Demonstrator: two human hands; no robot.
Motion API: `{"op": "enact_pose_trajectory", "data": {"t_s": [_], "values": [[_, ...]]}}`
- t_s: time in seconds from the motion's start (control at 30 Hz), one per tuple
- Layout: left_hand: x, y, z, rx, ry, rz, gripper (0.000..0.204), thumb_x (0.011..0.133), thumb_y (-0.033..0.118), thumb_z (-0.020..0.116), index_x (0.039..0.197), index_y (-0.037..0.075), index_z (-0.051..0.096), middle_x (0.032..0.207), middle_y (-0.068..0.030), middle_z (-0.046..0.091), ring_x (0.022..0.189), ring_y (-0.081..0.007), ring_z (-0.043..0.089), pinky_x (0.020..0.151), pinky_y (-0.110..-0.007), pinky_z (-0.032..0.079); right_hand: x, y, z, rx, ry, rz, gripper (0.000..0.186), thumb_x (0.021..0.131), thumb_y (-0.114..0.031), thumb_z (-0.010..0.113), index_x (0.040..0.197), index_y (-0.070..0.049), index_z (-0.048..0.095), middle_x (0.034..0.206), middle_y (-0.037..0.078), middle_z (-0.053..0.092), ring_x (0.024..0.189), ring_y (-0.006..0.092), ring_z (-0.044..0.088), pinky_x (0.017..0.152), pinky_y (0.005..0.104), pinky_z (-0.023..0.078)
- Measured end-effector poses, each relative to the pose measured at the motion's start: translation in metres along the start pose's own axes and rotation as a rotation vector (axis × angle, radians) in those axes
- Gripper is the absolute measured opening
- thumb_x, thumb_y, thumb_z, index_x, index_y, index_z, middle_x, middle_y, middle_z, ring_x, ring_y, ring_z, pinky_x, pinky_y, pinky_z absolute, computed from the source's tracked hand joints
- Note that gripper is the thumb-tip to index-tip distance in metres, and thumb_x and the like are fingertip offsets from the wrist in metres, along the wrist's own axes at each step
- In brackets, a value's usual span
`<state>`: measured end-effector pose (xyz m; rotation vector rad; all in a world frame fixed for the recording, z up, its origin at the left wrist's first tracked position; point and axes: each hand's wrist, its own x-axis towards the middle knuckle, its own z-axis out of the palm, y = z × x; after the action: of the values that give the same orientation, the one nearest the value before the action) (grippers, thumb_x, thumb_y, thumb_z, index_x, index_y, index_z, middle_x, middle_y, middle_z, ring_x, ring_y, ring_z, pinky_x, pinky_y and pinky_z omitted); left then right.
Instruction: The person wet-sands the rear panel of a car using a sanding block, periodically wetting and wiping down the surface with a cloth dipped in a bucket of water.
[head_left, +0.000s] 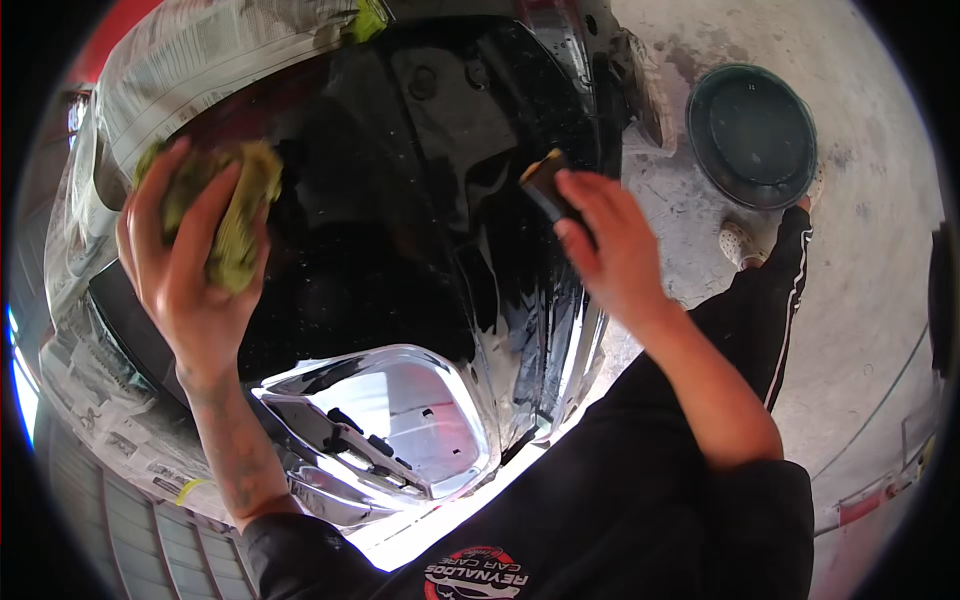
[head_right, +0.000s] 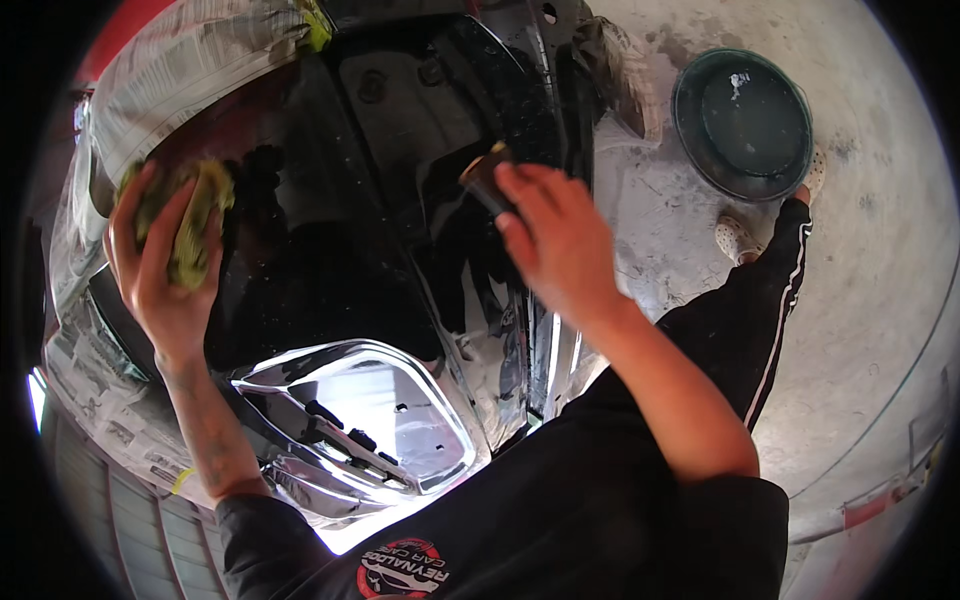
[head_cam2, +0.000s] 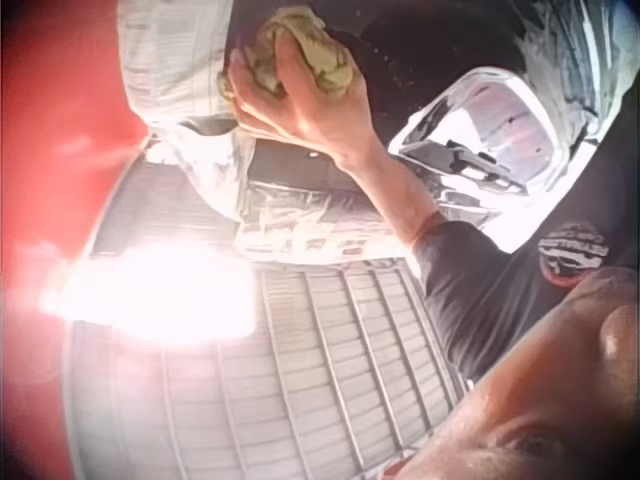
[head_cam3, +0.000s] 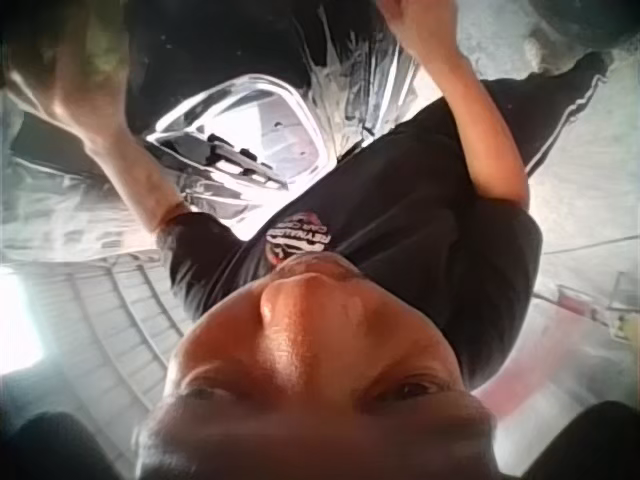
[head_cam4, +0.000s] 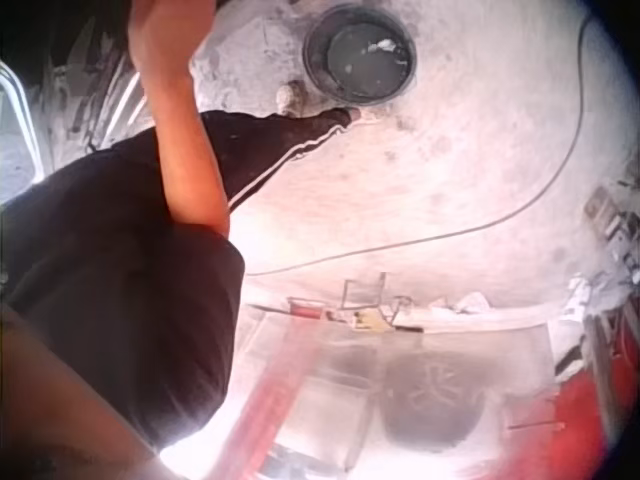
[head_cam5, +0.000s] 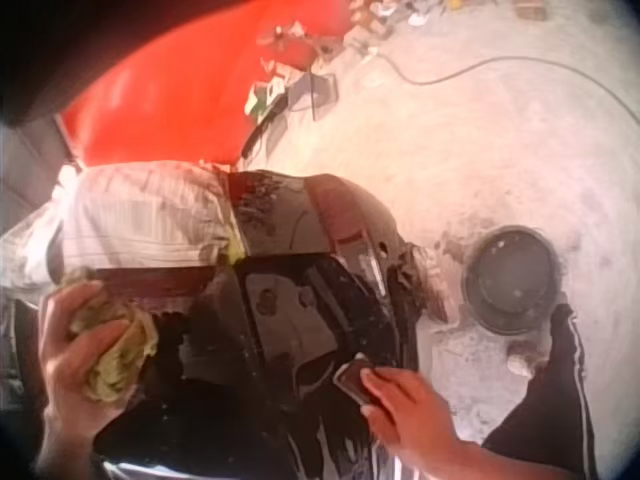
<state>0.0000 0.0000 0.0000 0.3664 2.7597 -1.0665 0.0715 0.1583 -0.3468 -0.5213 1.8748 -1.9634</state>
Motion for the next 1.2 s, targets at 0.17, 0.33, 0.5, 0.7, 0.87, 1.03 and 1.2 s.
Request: {"op": "enact_pose_trajectory", "data": {"t_s": [0.17,0.33,0.5,0.7,0.87,1.03,1.2], "values": [[0.081,0.045,0.047,0.095,0.019,0.104,0.037,0.071,0.013,0.085,0.105,0.023,0.08,0.121,-0.0025,0.068,0.114,-0.0282,0.064,0.092,-0.046,0.05,0.014,0.028,-0.05,-0.036,0.054,0.069,0.046,0.091,-0.012,0.073,0.136,-0.01,0.065,0.126,0.012,0.065,0.111,0.0332,0.064,0.094,0.041,0.053],[0.053,0.073,0.087,0.052,-0.312,0.235,0.024,0.079,0.011,0.073,0.102,0.016,0.078,0.117,-0.0016,0.071,0.105,-0.0257,0.065,0.088,-0.044,0.049,0.017,0.041,-0.082,0.031,0.098,0.042,0.043,0.093,-0.011,0.072,0.135,-0.007,0.065,0.125,0.014,0.066,0.115,0.033,0.064,0.1,0.0389,0.05],[-0.047,0.139,0.062,-0.157,-0.539,0.248,0.014,0.079,0.023,0.064,0.086,0.016,0.074,0.096,-0.0017,0.061,0.1,-0.0241,0.056,0.086,-0.047,0.043,0.007,0.089,-0.152,-0.022,0.25,0.261,0.04,0.099,-0.016,0.07,0.138,-0.007,0.064,0.132,0.011,0.066,0.119,0.0213,0.063,0.103,0.0342,0.047],[-0.111,0.179,0.024,-0.435,-0.667,0.046,0.016,0.073,0.018,0.07,0.087,0.013,0.075,0.092,-0.0048,0.062,0.097,-0.0264,0.058,0.082,-0.045,0.044,0.02,0.072,-0.221,0.018,0.423,0.441,0.044,0.102,-0.023,0.066,0.142,-0.006,0.061,0.137,0.011,0.065,0.114,0.0204,0.063,0.099,0.0327,0.049],[-0.122,0.2,0.024,-0.598,-0.59,-0.239,0.015,0.076,0.019,0.072,0.09,0.014,0.075,0.09,-0.0049,0.065,0.091,-0.0277,0.061,0.079,-0.046,0.045,0.044,0.038,-0.237,-0.037,0.322,0.45,0.049,0.102,-0.018,0.066,0.147,-0.005,0.056,0.14,0.013,0.062,0.118,0.0195,0.063,0.1,0.0326,0.05],[-0.099,0.237,0.038,-0.668,-0.383,-0.657,0.015,0.083,0.023,0.074,0.095,0.015,0.077,0.083,-0.005,0.067,0.081,-0.0302,0.064,0.081,-0.048,0.048,0.108,0.015,-0.249,-0.11,0.035,0.275,0.049,0.102,-0.013,0.064,0.149,-0.003,0.052,0.142,0.015,0.06,0.129,0.0228,0.057,0.109,0.0351,0.044],[-0.04,0.276,0.026,-0.887,-0.319,-1.166,0.062,0.07,0.023,0.084,0.129,0.018,0.068,0.11,-0.0039,0.069,0.104,-0.0298,0.063,0.084,-0.046,0.048,0.203,-0.038,-0.262,-0.266,-0.532,0.206,0.047,0.102,-0.012,0.064,0.147,-0.002,0.054,0.127,0.01,0.064,0.109,0.0164,0.061,0.094,0.0306,0.05]]}}
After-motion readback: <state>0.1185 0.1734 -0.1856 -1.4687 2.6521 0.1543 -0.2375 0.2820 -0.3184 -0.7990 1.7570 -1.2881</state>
